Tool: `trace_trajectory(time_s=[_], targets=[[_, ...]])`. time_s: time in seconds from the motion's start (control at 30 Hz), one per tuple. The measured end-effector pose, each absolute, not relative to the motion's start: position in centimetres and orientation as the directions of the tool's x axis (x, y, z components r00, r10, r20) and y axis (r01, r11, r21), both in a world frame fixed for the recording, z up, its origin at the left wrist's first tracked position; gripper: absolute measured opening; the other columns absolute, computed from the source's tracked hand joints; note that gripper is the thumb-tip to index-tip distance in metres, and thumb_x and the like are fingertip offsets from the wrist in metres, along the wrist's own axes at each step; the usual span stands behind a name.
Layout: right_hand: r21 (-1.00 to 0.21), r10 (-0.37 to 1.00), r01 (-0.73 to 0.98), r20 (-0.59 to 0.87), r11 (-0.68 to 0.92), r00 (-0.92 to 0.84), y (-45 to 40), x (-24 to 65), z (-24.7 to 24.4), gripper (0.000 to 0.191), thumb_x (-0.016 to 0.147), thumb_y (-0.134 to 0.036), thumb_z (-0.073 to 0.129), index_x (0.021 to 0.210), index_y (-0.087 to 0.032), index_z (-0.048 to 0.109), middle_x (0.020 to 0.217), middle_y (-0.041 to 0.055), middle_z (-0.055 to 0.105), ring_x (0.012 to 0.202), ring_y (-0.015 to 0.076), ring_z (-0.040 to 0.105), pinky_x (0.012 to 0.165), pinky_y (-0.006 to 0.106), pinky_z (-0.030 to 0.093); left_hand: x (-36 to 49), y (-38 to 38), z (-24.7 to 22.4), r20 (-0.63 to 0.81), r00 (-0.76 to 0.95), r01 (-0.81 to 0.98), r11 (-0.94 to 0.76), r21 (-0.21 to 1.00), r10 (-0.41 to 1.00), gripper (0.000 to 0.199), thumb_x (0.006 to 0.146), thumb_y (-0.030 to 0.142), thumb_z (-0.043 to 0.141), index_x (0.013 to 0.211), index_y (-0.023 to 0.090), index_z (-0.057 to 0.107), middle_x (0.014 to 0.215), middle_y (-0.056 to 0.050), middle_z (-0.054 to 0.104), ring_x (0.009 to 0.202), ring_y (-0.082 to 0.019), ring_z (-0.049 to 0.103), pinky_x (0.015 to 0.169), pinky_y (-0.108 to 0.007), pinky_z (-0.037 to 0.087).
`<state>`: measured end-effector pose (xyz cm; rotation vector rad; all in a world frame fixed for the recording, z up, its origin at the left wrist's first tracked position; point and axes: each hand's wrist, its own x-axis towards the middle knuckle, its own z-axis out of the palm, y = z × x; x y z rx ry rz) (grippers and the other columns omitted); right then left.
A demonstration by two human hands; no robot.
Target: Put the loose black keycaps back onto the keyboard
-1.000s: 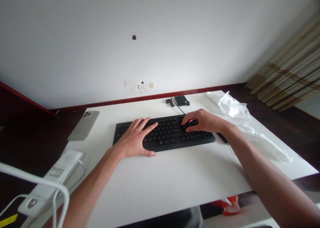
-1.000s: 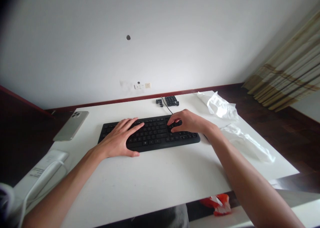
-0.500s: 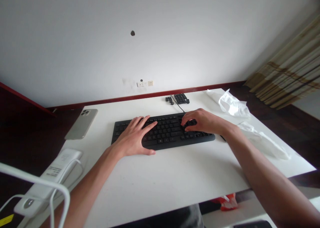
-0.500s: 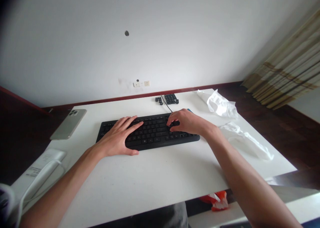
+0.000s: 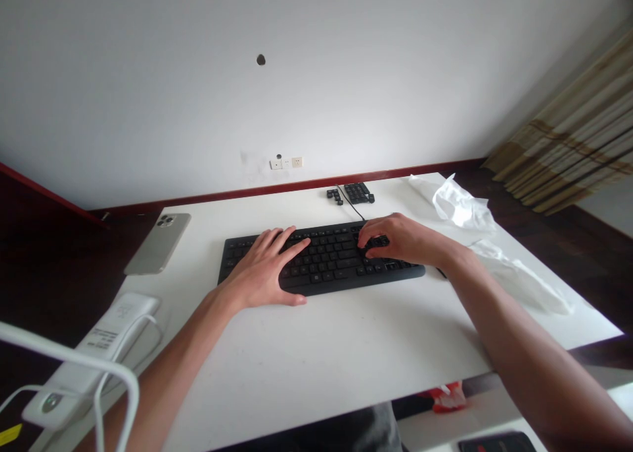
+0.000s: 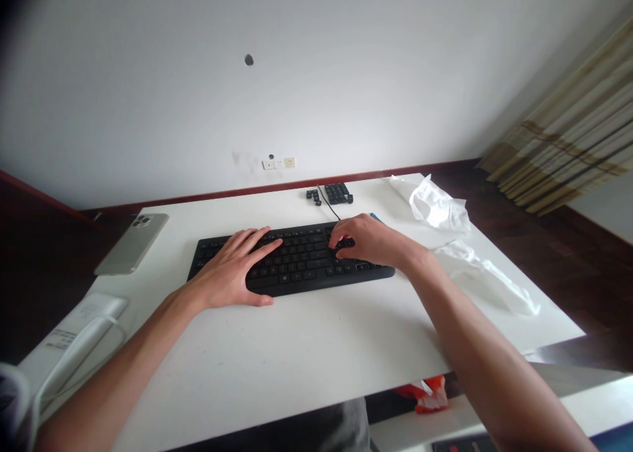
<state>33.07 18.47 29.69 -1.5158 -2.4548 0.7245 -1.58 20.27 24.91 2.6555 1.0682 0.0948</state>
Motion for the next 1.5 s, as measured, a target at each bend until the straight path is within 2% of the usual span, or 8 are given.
trace_trajectory(time_s=[0.3, 0.6, 1.0, 1.5], targets=[[-0.551, 0.909, 0.787, -0.114, 0.277, -0.4, 18.5, 33.5, 29.5, 0.034, 0.082, -0.035, 0.074, 0.115, -0.03, 0.076, 0.114, -0.0006, 0.078, 0.105, 0.0239, 0.072, 0.094, 0.036, 0.057, -1.5, 20.3, 24.9, -0.059, 0.725, 0.673, -0.686, 0.277, 0.686, 0.112, 0.071, 0.078, 0.071, 0.165, 0.039, 0.025, 0.174, -0.002, 0.01, 0.156, -0.043, 0.014, 0.127, -0.059, 0.018], [-0.59, 0.908, 0.772, -0.146, 0.238, -0.392, 19.2, 34.3, 29.2, 0.032, 0.08, -0.045, 0.075, 0.109, -0.031, 0.079, 0.111, -0.0017, 0.079, 0.104, 0.0247, 0.072, 0.09, 0.036, 0.059, -1.5, 20.3, 25.0, -0.061, 0.729, 0.667, -0.687, 0.289, 0.682, 0.112, 0.071, 0.078, 0.071, 0.164, 0.038, 0.026, 0.175, -0.002, 0.01, 0.156, -0.043, 0.014, 0.127, -0.059, 0.015], [-0.546, 0.908, 0.794, -0.134, 0.267, -0.397, 18.8, 33.8, 29.4, 0.029, 0.081, -0.041, 0.075, 0.108, -0.029, 0.079, 0.111, 0.0001, 0.079, 0.103, 0.0247, 0.073, 0.093, 0.037, 0.059, -1.6, 20.4, 24.9, -0.052, 0.732, 0.662, -0.691, 0.29, 0.68, 0.113, 0.071, 0.079, 0.071, 0.165, 0.04, 0.023, 0.175, -0.001, 0.008, 0.157, -0.043, 0.013, 0.127, -0.058, 0.015], [-0.556, 0.908, 0.787, -0.127, 0.268, -0.399, 18.7, 33.7, 29.4, 0.03, 0.082, -0.043, 0.075, 0.108, -0.029, 0.078, 0.112, 0.0004, 0.078, 0.103, 0.025, 0.072, 0.094, 0.037, 0.058, -1.6, 20.3, 24.9, -0.065, 0.73, 0.667, -0.687, 0.289, 0.681, 0.113, 0.071, 0.081, 0.069, 0.165, 0.04, 0.022, 0.175, -0.001, 0.007, 0.157, -0.042, 0.011, 0.127, -0.058, 0.014]])
